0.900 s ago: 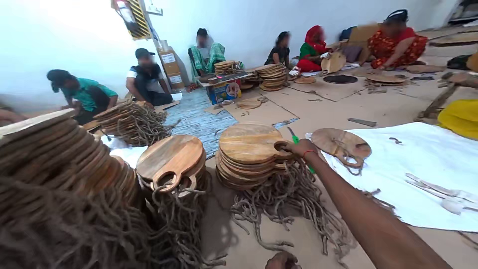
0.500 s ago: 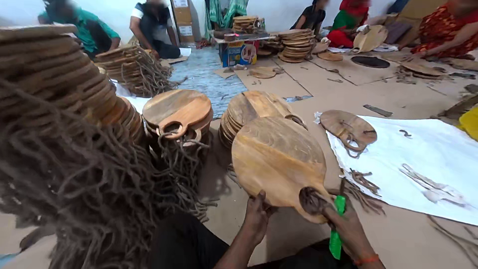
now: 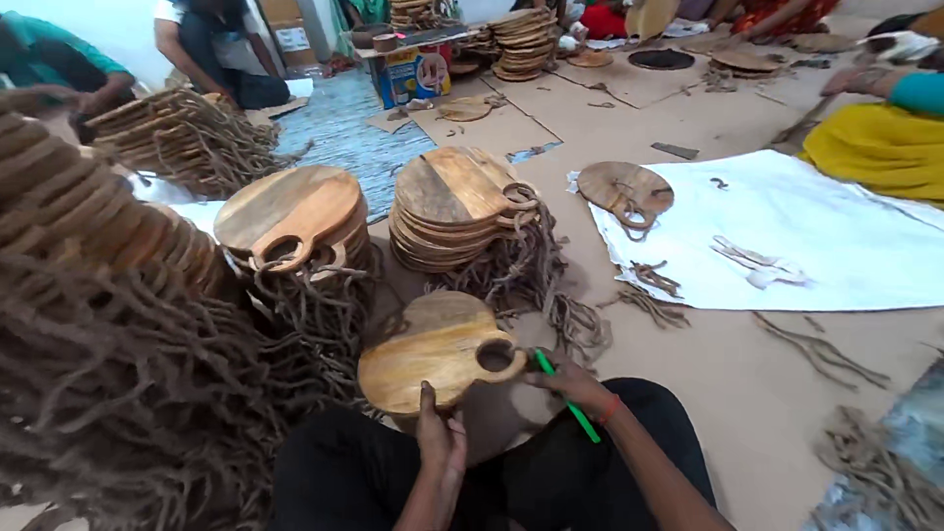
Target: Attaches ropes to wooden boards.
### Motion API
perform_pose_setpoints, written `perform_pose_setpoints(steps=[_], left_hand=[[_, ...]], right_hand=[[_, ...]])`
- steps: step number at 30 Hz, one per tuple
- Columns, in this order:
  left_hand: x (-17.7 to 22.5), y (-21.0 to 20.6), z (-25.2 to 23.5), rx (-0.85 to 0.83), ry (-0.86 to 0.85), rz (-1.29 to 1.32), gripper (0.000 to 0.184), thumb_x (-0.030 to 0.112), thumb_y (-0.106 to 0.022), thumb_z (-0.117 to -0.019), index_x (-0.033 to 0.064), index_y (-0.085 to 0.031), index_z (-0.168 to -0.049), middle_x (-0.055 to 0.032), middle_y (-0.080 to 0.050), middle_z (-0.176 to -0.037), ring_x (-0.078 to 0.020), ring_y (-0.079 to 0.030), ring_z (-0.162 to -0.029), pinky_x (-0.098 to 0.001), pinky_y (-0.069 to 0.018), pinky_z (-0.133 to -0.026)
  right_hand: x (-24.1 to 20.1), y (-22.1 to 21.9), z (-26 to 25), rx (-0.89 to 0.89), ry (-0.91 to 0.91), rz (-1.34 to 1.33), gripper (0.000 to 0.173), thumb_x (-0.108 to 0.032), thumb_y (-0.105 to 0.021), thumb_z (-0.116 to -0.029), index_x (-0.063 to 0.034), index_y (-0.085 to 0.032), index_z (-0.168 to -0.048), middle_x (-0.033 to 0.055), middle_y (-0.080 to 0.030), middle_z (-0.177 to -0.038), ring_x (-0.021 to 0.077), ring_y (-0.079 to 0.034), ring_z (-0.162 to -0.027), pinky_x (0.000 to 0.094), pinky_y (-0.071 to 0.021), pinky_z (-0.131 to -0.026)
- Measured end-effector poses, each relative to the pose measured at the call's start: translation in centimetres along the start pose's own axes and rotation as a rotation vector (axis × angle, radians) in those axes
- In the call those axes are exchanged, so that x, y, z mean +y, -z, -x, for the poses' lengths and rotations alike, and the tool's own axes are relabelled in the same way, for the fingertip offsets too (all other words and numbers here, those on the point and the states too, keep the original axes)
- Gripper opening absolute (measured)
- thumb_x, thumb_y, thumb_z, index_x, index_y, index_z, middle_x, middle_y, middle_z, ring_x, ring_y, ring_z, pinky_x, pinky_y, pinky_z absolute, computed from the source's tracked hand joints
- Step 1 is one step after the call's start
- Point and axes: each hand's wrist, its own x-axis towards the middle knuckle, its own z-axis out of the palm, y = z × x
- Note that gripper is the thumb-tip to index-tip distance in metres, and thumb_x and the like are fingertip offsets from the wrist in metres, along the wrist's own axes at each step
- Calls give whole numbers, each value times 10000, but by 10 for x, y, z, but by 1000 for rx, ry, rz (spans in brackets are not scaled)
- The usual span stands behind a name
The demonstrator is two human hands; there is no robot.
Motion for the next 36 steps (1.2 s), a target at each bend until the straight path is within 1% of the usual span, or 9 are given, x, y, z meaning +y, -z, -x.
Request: perform_pose_setpoints(steps=[5,7,11,14,16,20,25,30,36], left_hand=[[4,-1,-12,106,-153,-68,450,369,-403,-1112,49,-424,-1428,-178,-525,-1328,-255,-582,-1129,-395,-528,-913],[2,0,-6,82,-94,-176,533,423,-337,-1121,21,-395,-1467,-221,-511,-1374,-305,-578,-1176,-461,-524,-949],[-20,10,5,-180,215,-730,430,320,-347,-1132,-51,-543,-1225,-152,-637,-976,-218,-656,-807,-361,-572,-745],[-30,5,1,-572,-324,-1464,215,112,-569,-1028,6,-695,-1165,-102,-715,-1097,-191,-687,-998,-367,-567,-886],[-32,-2,-18,-707,-674,-1786,474,156,-723,-894,68,-634,-1351,-154,-588,-1418,-356,-519,-1348,-547,-451,-1084],[-47,-8,-56,-903,-644,-1880,497,308,-618,-944,57,-639,-1372,-134,-532,-1514,-368,-325,-1506,-555,-215,-1237],[-54,-26,-77,-900,-594,-2257,374,212,-546,-1033,100,-625,-1381,-79,-458,-1580,-301,-286,-1536,-532,-251,-1234],[-67,-21,-68,-936,-561,-2278,402,161,-555,-1021,96,-592,-1416,-116,-392,-1620,-332,-252,-1546,-555,-248,-1226],[-73,-23,-81,-916,-687,-2359,683,191,-576,-995,141,-310,-1622,-61,-276,-1689,-313,-167,-1577,-557,-145,-1259]], right_hand=[[-10,-23,-12,175,-114,375,383,-267,-755,-885,-61,-692,-1203,162,-705,-1086,307,-673,-1005,546,-521,-915],[-30,-32,3,266,-101,343,353,-295,-733,-916,-72,-698,-1188,151,-701,-1029,292,-667,-942,524,-525,-867],[-42,-50,26,238,-178,448,389,-318,-656,-952,-61,-678,-1243,175,-704,-1058,336,-674,-983,551,-514,-885],[-24,-55,31,197,-206,414,373,-293,-645,-961,-74,-676,-1261,169,-709,-1083,328,-680,-999,549,-522,-895],[-24,-62,37,191,-148,292,319,-267,-644,-955,-75,-693,-1205,136,-704,-1021,271,-673,-913,497,-532,-840],[-47,-80,41,217,12,241,323,-310,-627,-936,-93,-708,-1161,83,-701,-941,207,-659,-829,435,-533,-781],[-56,-42,18,407,-125,408,370,-295,-635,-990,-68,-671,-1280,180,-707,-1086,333,-683,-1002,546,-527,-913],[-1,2,-58,680,-208,-245,337,-240,-617,-1041,-34,-623,-1307,167,-661,-1014,242,-585,-781,419,-488,-693],[-3,-18,-117,648,-238,-522,386,-217,-603,-1045,35,-555,-1334,212,-629,-1191,273,-614,-1026,433,-504,-883]])
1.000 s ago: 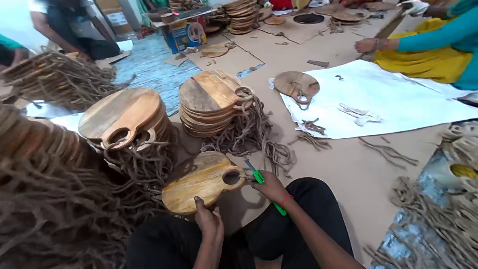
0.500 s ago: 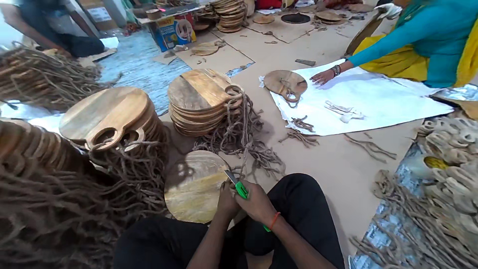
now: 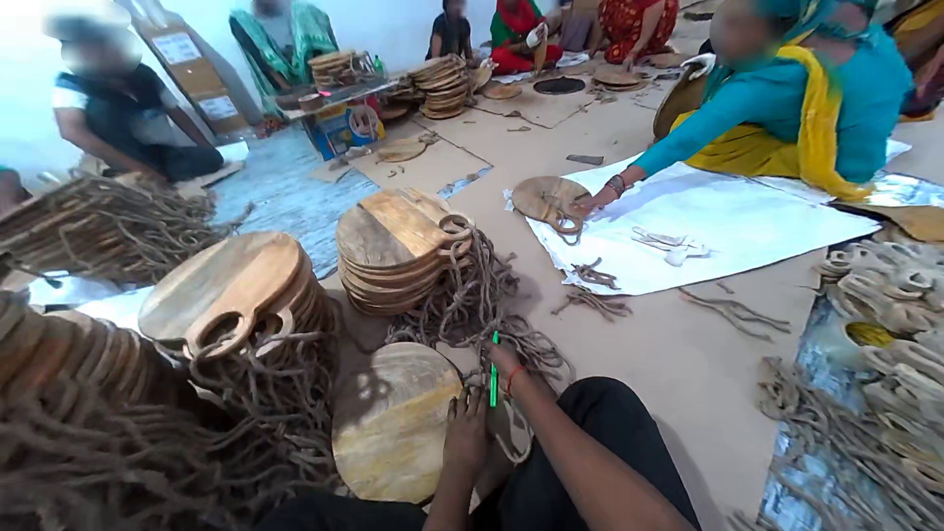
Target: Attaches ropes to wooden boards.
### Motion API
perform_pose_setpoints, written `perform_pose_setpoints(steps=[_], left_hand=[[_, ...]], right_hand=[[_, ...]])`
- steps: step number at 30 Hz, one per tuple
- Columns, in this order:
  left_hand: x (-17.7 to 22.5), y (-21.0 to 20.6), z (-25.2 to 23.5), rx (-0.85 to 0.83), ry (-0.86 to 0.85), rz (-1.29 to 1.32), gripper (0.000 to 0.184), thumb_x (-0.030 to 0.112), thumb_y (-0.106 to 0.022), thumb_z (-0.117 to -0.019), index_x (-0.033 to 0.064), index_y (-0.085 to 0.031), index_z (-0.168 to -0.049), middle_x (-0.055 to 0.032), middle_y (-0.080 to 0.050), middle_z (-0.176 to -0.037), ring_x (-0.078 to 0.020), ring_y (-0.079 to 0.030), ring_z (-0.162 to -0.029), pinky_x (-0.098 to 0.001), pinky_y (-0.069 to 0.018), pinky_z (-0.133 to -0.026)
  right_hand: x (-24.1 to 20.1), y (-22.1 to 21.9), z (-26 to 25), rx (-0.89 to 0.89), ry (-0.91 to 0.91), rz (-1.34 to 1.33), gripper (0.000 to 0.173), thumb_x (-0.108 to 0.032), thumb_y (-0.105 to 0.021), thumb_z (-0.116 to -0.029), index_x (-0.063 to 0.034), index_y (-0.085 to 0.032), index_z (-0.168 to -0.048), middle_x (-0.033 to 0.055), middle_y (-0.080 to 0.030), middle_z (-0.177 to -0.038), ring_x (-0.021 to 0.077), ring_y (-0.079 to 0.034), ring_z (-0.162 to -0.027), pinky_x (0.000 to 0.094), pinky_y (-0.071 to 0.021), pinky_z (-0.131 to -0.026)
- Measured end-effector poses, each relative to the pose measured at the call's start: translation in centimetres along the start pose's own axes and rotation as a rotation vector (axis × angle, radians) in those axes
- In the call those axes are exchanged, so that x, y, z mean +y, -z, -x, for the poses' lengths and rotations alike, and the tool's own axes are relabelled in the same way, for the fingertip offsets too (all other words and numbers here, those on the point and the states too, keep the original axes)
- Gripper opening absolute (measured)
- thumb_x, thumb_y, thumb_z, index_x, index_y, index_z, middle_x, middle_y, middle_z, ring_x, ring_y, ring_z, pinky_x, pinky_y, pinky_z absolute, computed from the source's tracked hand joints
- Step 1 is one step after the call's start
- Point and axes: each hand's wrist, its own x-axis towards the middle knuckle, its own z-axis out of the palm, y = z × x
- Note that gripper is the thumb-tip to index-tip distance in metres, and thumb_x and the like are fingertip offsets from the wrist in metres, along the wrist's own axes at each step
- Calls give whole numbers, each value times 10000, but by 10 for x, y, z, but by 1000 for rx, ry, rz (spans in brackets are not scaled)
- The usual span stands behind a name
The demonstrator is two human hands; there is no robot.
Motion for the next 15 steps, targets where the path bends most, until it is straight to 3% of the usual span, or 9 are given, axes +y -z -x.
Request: perform_pose_setpoints(steps=[3,4,7,11,15], left_hand=[[-6,2,-3,13,38,-42,577,253,-536,-1033,144,-395,-1582,-49,-372,-1645,-299,-220,-1564,-556,-161,-1254],[-6,3,-3,12,48,-58,526,254,-505,-1049,150,-431,-1559,-47,-396,-1631,-303,-238,-1558,-570,-177,-1245],[-2,7,-1,-14,69,-71,465,245,-484,-1059,139,-494,-1511,-53,-423,-1613,-321,-265,-1546,-602,-197,-1227],[-2,15,1,15,65,-59,496,408,-446,-1065,191,-507,-1506,-13,-437,-1605,-307,-274,-1541,-618,-192,-1217],[-4,25,7,24,76,-73,729,673,-544,-924,245,-495,-1512,14,-420,-1612,-299,-264,-1539,-634,-166,-1206]], right_hand=[[-11,1,21,103,66,-243,244,-192,-602,-1046,27,-600,-1153,102,-585,-839,156,-524,-635,306,-455,-565],[-19,14,34,119,100,-332,236,-189,-580,-1059,28,-596,-1152,95,-576,-816,149,-507,-611,298,-442,-546],[-39,80,57,191,238,-416,232,-224,-524,-1078,-28,-616,-1162,57,-611,-816,125,-542,-601,281,-462,-523],[-64,166,52,270,317,-370,248,-305,-508,-1086,-111,-650,-1147,-18,-681,-880,32,-579,-627,178,-414,-493],[-67,180,55,312,351,-374,232,-311,-527,-1081,-117,-646,-1126,-13,-706,-902,34,-605,-657,177,-414,-493]])
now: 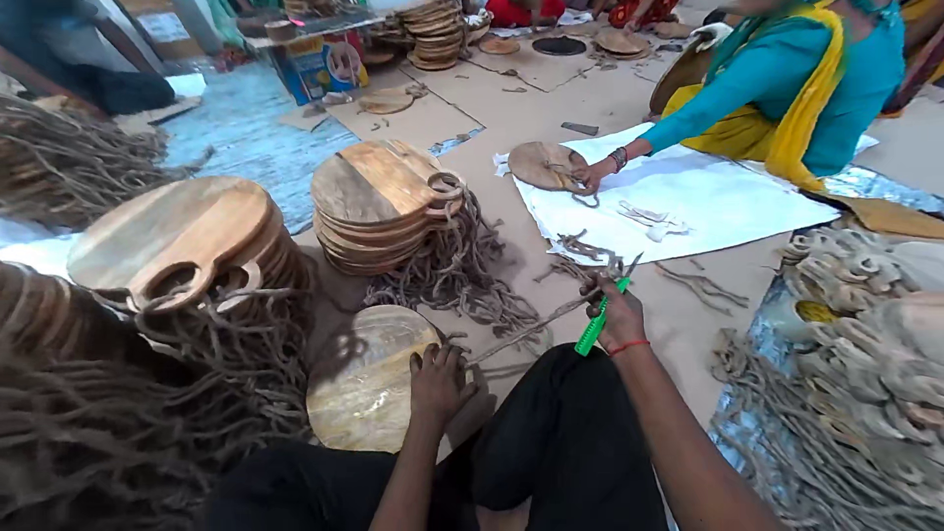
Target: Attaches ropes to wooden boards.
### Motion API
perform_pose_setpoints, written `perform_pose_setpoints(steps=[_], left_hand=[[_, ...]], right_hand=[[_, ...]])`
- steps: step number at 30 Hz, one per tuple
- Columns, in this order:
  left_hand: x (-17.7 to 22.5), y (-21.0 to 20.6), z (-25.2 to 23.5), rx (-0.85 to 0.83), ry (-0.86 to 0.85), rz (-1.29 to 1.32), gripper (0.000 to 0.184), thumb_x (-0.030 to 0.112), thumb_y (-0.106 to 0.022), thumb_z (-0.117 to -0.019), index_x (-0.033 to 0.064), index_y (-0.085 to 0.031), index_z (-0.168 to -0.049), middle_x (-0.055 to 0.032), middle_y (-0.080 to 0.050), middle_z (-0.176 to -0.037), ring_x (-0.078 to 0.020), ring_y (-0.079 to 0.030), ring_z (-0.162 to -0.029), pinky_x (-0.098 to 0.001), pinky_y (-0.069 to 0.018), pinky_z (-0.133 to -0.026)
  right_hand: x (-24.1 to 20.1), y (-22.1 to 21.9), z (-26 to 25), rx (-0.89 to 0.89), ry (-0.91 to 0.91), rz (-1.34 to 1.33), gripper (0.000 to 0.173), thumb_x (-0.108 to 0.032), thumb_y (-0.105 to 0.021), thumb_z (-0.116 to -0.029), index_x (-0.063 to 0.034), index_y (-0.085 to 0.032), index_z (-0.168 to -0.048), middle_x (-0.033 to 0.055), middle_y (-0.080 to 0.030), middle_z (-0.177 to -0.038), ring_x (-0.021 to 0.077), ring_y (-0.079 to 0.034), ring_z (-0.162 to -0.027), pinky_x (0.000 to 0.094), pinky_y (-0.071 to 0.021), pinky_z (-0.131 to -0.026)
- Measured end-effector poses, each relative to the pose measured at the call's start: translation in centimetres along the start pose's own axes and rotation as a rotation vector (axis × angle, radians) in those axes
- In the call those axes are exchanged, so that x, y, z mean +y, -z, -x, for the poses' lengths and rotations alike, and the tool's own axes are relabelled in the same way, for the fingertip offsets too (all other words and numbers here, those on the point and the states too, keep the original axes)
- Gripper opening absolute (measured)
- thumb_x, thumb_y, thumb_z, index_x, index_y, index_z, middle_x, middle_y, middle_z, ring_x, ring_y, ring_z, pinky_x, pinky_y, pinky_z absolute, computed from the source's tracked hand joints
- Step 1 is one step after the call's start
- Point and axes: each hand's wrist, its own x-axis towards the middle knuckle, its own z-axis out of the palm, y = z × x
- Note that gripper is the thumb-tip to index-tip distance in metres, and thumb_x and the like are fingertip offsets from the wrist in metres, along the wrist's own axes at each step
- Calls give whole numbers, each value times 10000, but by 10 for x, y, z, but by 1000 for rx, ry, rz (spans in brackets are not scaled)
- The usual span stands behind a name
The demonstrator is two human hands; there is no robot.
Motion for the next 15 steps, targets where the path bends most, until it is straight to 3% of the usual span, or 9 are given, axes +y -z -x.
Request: perform_pose_setpoints(steps=[3,6,10,12,15], left_hand=[[-6,-6,5,-48,114,-19,646,525,-618,-899,190,-560,-1449,-35,-472,-1569,-340,-288,-1523,-668,-202,-1185],[-7,-3,5,-87,201,-38,636,483,-664,-873,177,-573,-1423,-38,-479,-1562,-353,-291,-1517,-676,-217,-1172],[-2,0,8,-110,238,-61,645,455,-697,-856,176,-572,-1424,-33,-463,-1574,-344,-283,-1520,-667,-219,-1173],[-3,-1,7,-109,227,-46,651,426,-732,-831,162,-587,-1408,-47,-477,-1562,-355,-266,-1526,-683,-196,-1176],[-5,7,9,-91,117,109,675,447,-709,-882,141,-545,-1460,-79,-465,-1572,-356,-244,-1540,-657,-185,-1204]], right_hand=[[10,-7,4,-49,-93,-8,256,-313,-524,-1085,-110,-584,-1228,38,-758,-1030,56,-681,-733,181,-427,-493],[16,-10,5,-86,-138,-12,257,-280,-532,-1080,-96,-598,-1247,51,-767,-1082,63,-695,-764,184,-420,-493],[9,-3,8,-66,-116,-106,244,-288,-494,-1090,-118,-643,-1182,22,-745,-1068,50,-631,-730,190,-391,-509],[-1,5,4,-39,-109,-171,247,-299,-490,-1089,-126,-638,-1184,21,-749,-1056,40,-657,-737,172,-416,-506],[-20,12,7,-52,-107,-268,234,-283,-479,-1091,-122,-637,-1155,15,-743,-972,34,-661,-691,153,-435,-485]])
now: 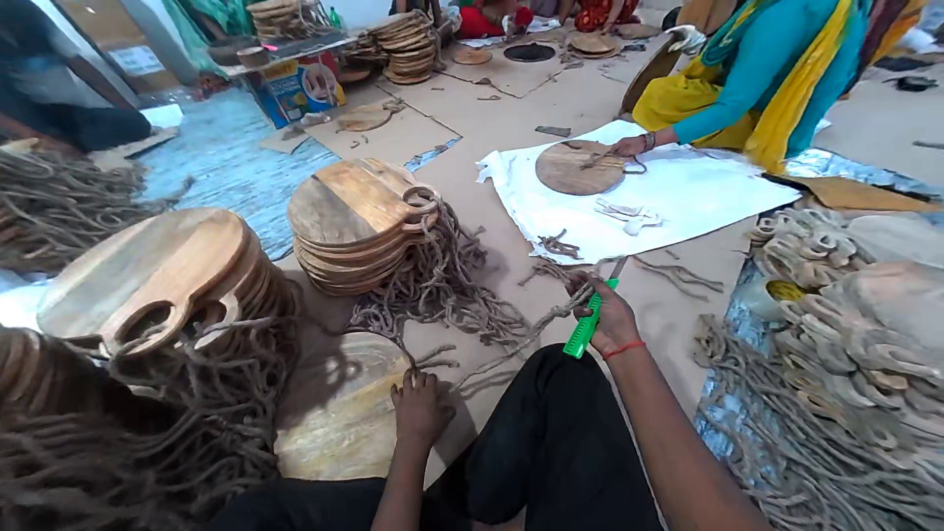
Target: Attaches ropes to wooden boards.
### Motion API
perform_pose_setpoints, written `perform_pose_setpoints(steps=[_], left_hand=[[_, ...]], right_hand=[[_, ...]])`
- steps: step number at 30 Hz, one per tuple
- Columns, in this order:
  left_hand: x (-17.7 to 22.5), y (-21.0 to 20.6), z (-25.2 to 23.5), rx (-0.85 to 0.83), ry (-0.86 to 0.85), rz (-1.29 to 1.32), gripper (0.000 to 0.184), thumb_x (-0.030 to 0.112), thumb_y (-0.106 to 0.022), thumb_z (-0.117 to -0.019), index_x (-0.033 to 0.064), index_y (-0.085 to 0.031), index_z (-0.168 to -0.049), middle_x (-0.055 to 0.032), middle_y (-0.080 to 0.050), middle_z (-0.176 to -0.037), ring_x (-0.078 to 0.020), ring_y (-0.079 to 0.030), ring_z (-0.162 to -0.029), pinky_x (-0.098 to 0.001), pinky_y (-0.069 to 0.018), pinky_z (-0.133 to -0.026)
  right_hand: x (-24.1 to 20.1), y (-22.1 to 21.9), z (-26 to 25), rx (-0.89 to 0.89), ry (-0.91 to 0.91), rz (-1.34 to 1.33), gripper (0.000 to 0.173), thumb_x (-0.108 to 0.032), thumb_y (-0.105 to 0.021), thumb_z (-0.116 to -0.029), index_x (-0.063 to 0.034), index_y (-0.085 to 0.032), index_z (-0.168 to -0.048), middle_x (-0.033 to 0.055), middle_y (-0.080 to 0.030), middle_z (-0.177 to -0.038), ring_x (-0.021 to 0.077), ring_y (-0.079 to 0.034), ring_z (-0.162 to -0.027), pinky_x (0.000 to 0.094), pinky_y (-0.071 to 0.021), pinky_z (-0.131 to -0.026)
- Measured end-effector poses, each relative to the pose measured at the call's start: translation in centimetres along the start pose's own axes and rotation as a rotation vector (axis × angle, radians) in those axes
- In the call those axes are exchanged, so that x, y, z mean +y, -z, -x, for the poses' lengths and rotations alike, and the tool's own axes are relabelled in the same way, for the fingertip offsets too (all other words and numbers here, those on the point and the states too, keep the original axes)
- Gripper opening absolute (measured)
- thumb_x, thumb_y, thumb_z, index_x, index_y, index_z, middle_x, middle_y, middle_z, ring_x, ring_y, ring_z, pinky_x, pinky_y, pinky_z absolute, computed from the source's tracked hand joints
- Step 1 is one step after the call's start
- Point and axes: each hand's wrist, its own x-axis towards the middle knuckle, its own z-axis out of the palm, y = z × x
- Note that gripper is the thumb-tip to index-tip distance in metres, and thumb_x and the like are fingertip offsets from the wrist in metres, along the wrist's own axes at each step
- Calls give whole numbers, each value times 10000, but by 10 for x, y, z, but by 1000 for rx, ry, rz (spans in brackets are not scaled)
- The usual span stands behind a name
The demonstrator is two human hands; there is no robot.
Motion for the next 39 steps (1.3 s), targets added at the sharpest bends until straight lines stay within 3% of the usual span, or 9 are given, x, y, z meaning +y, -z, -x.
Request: perform_pose_setpoints(steps=[3,7,10,13,16,23,33,36,39], left_hand=[[19,8,11,168,-302,525,598,370,-665,-955,75,-538,-1460,-151,-537,-1493,-318,-479,-1409,-522,-396,-1160],[66,36,30,182,-580,967,525,264,-572,-1025,38,-482,-1490,-139,-549,-1475,-228,-540,-1348,-427,-447,-1136],[64,45,29,172,-465,998,324,209,-555,-1051,14,-564,-1310,-92,-676,-1071,-157,-684,-943,-356,-581,-875],[34,35,26,-4,-256,758,359,291,-465,-1090,-21,-635,-1141,-103,-617,-861,-196,-600,-747,-400,-528,-761],[21,5,32,-86,-107,873,374,284,-453,-1102,-13,-651,-994,-30,-557,-747,-110,-525,-608,-296,-489,-615],[45,-17,32,-134,155,1148,378,238,-404,-1122,-23,-597,-929,-43,-590,-664,-112,-577,-515,-265,-536,-533],[37,-14,46,-146,240,1263,373,288,-357,-1134,11,-550,-976,-17,-498,-645,-115,-505,-484,-271,-512,-498],[29,1,40,-69,102,1083,336,269,-431,-1113,-23,-576,-1195,-77,-593,-853,-134,-547,-597,-300,-506,-581],[9,13,27,165,90,1158,262,170,-491,-1085,-49,-594,-1185,-114,-646,-927,-121,-567,-605,-285,-511,-589]], right_hand=[[-4,-15,31,-132,-66,6,244,-287,-457,-1090,-121,-635,-1104,-27,-629,-755,18,-555,-536,140,-409,-426],[24,-51,82,-398,-319,145,310,-339,-441,-1099,-104,-640,-1061,-19,-555,-674,32,-497,-481,165,-423,-422],[58,-74,99,-476,-389,315,303,-299,-472,-1098,-62,-653,-1043,8,-569,-672,54,-496,-487,181,-431,-435],[98,-77,89,-488,-135,757,292,-272,-536,-1087,-11,-664,-1070,62,-681,-760,130,-582,-581,281,-469,-533],[148,-67,81,-479,-65,993,304,-301,-563,-1072,-10,-653,-1070,68,-688,-789,173,-615,-629,377,-523,-632],[176,-67,67,-381,123,1384,388,-395,-557,-1059,-26,-674,-1068,197,-678,-878,387,-674,-841,598,-523,-756],[201,-72,63,-399,-22,1304,333,-323,-572,-1056,-12,-673,-1122,191,-696,-910,350,-691,-864,549,-542,-825],[172,-71,53,-403,-82,1247,411,-380,-539,-1072,3,-651,-1171,181,-699,-913,331,-682,-840,534,-535,-822],[151,-57,50,-396,-171,1111,490,-452,-510,-1076,-8,-604,-1261,160,-714,-1010,268,-715,-811,448,-593,-767]])
